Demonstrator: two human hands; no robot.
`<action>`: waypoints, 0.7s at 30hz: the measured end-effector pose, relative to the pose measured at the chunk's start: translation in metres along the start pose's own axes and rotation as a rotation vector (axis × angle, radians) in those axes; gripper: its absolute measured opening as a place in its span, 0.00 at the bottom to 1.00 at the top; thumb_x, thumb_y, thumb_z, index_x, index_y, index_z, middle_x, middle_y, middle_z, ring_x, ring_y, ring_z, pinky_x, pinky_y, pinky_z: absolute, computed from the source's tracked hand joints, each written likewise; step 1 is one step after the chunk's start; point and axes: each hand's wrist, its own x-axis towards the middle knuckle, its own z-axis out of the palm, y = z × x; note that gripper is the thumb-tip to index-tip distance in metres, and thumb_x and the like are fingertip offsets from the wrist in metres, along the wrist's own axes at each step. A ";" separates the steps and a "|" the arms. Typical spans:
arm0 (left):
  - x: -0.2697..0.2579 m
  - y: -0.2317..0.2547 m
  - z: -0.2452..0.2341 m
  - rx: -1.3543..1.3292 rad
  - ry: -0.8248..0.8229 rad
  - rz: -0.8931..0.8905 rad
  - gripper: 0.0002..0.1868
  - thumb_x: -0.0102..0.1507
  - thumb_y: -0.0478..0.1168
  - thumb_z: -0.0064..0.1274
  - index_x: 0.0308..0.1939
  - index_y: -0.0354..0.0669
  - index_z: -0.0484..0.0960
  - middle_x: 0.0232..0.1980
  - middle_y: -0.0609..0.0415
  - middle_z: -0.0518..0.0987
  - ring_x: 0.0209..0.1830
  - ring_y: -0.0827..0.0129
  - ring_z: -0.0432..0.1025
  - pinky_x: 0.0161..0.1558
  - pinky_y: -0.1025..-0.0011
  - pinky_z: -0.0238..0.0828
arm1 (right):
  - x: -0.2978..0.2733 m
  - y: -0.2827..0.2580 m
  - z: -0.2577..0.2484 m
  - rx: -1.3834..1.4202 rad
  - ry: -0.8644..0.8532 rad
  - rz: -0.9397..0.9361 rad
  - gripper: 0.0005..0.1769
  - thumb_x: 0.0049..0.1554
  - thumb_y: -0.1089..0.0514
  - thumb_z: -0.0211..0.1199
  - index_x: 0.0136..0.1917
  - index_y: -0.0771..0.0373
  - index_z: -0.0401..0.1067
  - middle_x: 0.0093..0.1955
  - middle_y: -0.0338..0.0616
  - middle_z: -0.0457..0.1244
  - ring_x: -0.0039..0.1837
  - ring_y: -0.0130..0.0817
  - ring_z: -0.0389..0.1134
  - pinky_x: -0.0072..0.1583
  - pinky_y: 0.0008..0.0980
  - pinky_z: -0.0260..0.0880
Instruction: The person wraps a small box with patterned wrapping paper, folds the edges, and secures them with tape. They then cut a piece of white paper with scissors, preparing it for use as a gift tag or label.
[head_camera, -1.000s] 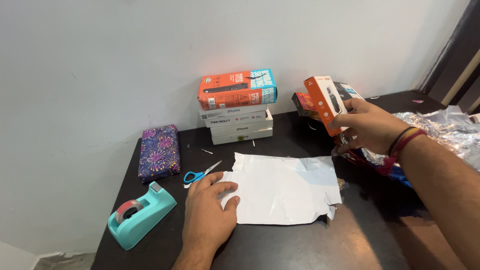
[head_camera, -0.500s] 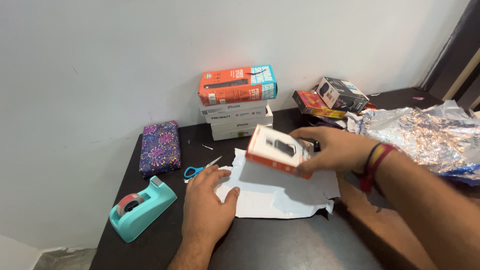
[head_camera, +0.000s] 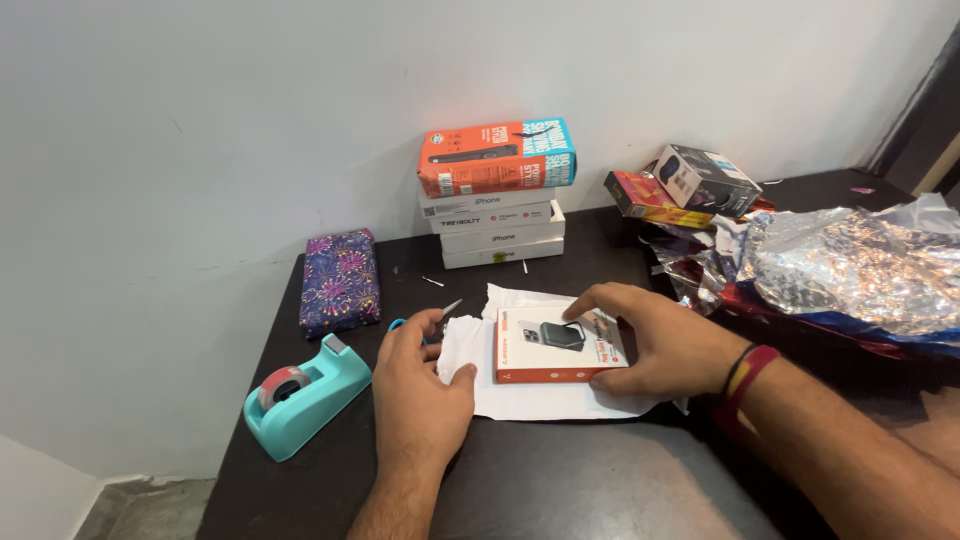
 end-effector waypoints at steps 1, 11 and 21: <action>0.000 0.001 -0.001 -0.032 0.010 -0.015 0.35 0.49 0.30 0.63 0.62 0.44 0.74 0.54 0.49 0.75 0.46 0.65 0.79 0.41 0.66 0.81 | 0.000 0.000 0.000 0.011 -0.002 0.020 0.41 0.39 0.48 0.75 0.66 0.50 0.70 0.60 0.43 0.67 0.63 0.37 0.69 0.64 0.35 0.69; 0.002 -0.001 -0.002 -0.061 0.055 -0.106 0.27 0.54 0.35 0.62 0.58 0.42 0.74 0.26 0.53 0.84 0.23 0.68 0.79 0.30 0.67 0.74 | 0.006 0.014 0.003 -0.032 0.021 -0.145 0.41 0.36 0.43 0.79 0.62 0.52 0.72 0.63 0.41 0.65 0.67 0.37 0.64 0.67 0.38 0.62; 0.023 -0.014 0.006 -0.085 0.023 -0.106 0.19 0.58 0.41 0.58 0.51 0.38 0.82 0.34 0.53 0.86 0.27 0.68 0.79 0.35 0.68 0.75 | 0.009 0.032 0.009 0.074 0.027 -0.071 0.38 0.40 0.39 0.78 0.61 0.51 0.75 0.59 0.39 0.65 0.65 0.34 0.63 0.66 0.36 0.65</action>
